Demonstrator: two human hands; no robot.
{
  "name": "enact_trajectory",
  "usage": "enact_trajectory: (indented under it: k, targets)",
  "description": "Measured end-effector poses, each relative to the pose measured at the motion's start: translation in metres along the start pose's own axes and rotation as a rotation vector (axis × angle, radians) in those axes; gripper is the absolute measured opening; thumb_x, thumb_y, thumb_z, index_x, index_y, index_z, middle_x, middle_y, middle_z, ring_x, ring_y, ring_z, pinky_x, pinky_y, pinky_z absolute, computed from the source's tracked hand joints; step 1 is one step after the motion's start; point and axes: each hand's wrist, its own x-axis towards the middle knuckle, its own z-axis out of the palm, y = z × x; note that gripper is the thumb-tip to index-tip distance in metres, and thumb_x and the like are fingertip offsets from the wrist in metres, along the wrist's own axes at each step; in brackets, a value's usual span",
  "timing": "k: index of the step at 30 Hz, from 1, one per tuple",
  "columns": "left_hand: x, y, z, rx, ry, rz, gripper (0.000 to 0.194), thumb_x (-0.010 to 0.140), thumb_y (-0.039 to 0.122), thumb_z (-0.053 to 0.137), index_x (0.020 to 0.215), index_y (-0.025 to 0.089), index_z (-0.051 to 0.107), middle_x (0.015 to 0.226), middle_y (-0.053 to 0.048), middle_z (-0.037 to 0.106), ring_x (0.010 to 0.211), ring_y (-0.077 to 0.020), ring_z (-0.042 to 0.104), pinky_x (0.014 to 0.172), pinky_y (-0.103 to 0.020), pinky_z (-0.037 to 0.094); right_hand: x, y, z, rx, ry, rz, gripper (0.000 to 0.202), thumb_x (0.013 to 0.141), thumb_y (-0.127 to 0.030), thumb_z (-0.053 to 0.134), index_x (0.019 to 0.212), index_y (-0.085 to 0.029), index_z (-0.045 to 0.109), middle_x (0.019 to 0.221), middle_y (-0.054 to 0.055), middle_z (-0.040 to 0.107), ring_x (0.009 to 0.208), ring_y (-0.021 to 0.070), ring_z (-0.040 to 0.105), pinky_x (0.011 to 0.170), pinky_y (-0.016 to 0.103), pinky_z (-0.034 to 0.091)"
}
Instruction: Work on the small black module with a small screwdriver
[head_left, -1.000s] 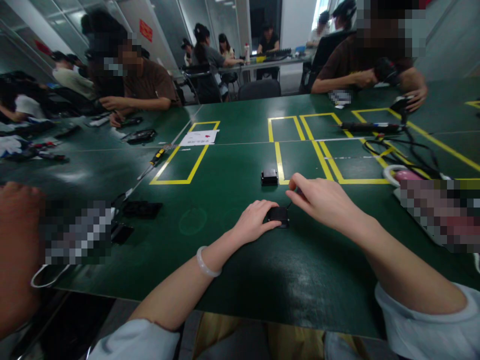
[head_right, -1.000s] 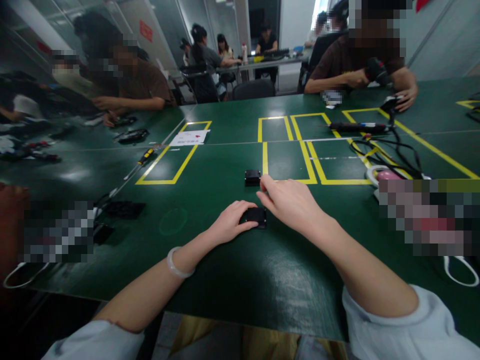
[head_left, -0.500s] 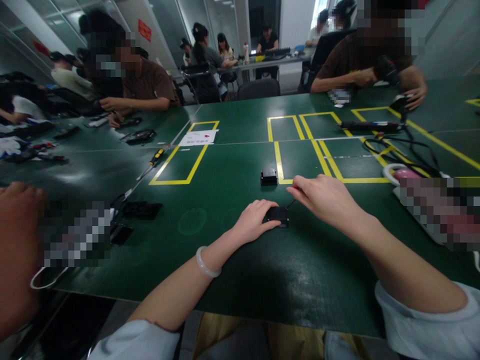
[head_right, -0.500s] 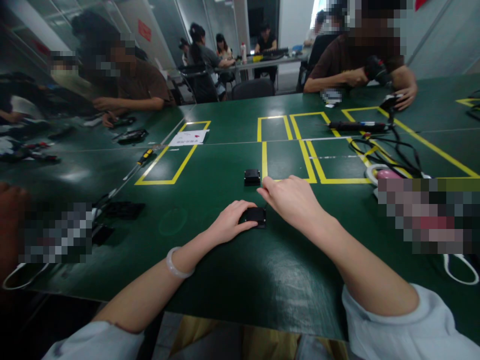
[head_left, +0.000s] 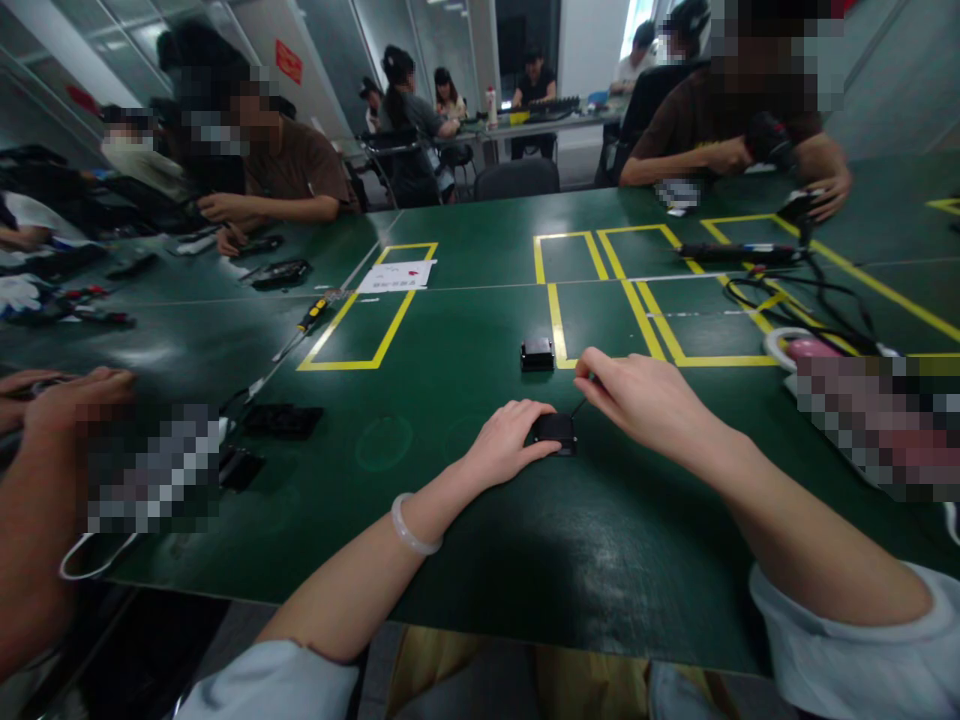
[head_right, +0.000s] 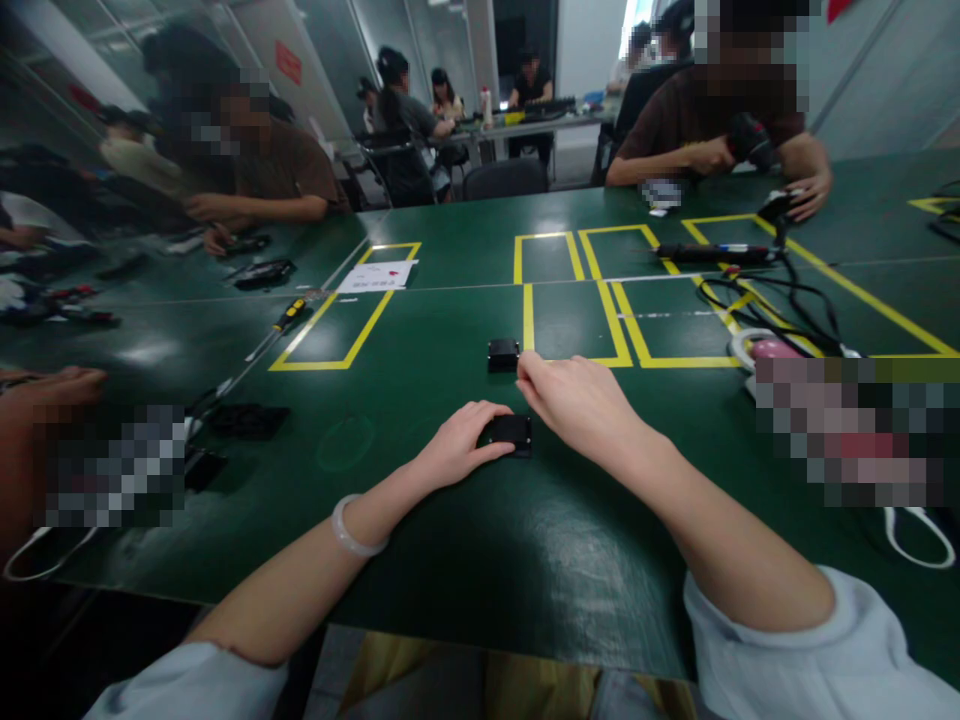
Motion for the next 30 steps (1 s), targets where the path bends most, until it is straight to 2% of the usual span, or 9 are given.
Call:
enact_trajectory:
  k: [4, 9, 14, 18, 22, 25, 30]
  targets:
    - [-0.0001, 0.0002, -0.0001, 0.003, -0.001, -0.004, 0.038, 0.089, 0.045, 0.056, 0.118, 0.021, 0.051, 0.110, -0.006, 0.059, 0.101, -0.0237, 0.053, 0.088, -0.037, 0.044, -0.0006, 0.0005, 0.0007, 0.067, 0.034, -0.020, 0.020, 0.093, -0.030, 0.037, 0.105, -0.019, 0.048, 0.083, 0.004, 0.068, 0.069, 0.0177, 0.062, 0.056, 0.027, 0.027]
    - [-0.0006, -0.0009, 0.0010, 0.008, 0.004, 0.003, 0.039, 0.089, 0.045, 0.057, 0.119, 0.021, 0.050, 0.110, -0.006, 0.059, 0.100, -0.0231, 0.053, 0.089, -0.037, 0.044, 0.0000, 0.0005, -0.0007, -0.053, 0.010, -0.009, 0.029, 0.096, -0.038, 0.033, 0.088, -0.020, 0.054, 0.075, 0.004, 0.068, 0.067, 0.0190, 0.061, 0.055, 0.028, 0.024]
    - [-0.0003, -0.0010, 0.0008, 0.009, 0.004, -0.001, 0.039, 0.089, 0.045, 0.057, 0.118, 0.021, 0.051, 0.110, -0.006, 0.059, 0.100, -0.0232, 0.053, 0.088, -0.037, 0.044, -0.0003, 0.0001, 0.0009, -0.001, 0.054, 0.009, 0.022, 0.094, -0.030, 0.035, 0.108, -0.020, 0.049, 0.077, 0.003, 0.068, 0.065, 0.0186, 0.061, 0.055, 0.027, 0.026]
    - [0.0001, -0.0005, 0.0003, -0.003, 0.001, -0.008, 0.038, 0.089, 0.045, 0.057, 0.118, 0.021, 0.051, 0.109, -0.006, 0.059, 0.100, -0.0236, 0.053, 0.088, -0.038, 0.044, -0.0007, -0.0006, 0.0003, 0.029, 0.053, 0.000, 0.019, 0.093, -0.032, 0.037, 0.103, -0.020, 0.049, 0.079, 0.003, 0.067, 0.066, 0.0182, 0.061, 0.055, 0.027, 0.026]
    - [0.0001, -0.0004, 0.0003, -0.005, 0.000, -0.004, 0.039, 0.089, 0.046, 0.056, 0.118, 0.021, 0.051, 0.110, -0.006, 0.059, 0.101, -0.0237, 0.053, 0.089, -0.037, 0.044, 0.0002, -0.0007, -0.0007, -0.034, 0.017, 0.008, 0.024, 0.095, -0.039, 0.037, 0.096, -0.021, 0.052, 0.074, 0.003, 0.067, 0.066, 0.0200, 0.062, 0.055, 0.028, 0.025]
    - [0.0001, -0.0004, 0.0003, -0.005, -0.001, -0.001, 0.039, 0.089, 0.046, 0.056, 0.118, 0.021, 0.050, 0.111, -0.006, 0.059, 0.102, -0.0236, 0.053, 0.089, -0.037, 0.043, 0.0008, 0.0006, 0.0010, -0.069, 0.008, 0.016, 0.023, 0.096, -0.036, 0.035, 0.095, -0.021, 0.052, 0.075, 0.004, 0.067, 0.066, 0.0204, 0.062, 0.054, 0.028, 0.023]
    - [0.0000, -0.0004, 0.0003, 0.002, 0.000, -0.011, 0.038, 0.089, 0.046, 0.056, 0.117, 0.021, 0.051, 0.111, -0.006, 0.059, 0.102, -0.0237, 0.053, 0.089, -0.037, 0.044, 0.0000, 0.0019, 0.0024, 0.010, 0.049, -0.045, 0.017, 0.095, -0.032, 0.038, 0.101, -0.021, 0.050, 0.084, 0.003, 0.068, 0.070, 0.0183, 0.063, 0.055, 0.027, 0.027]
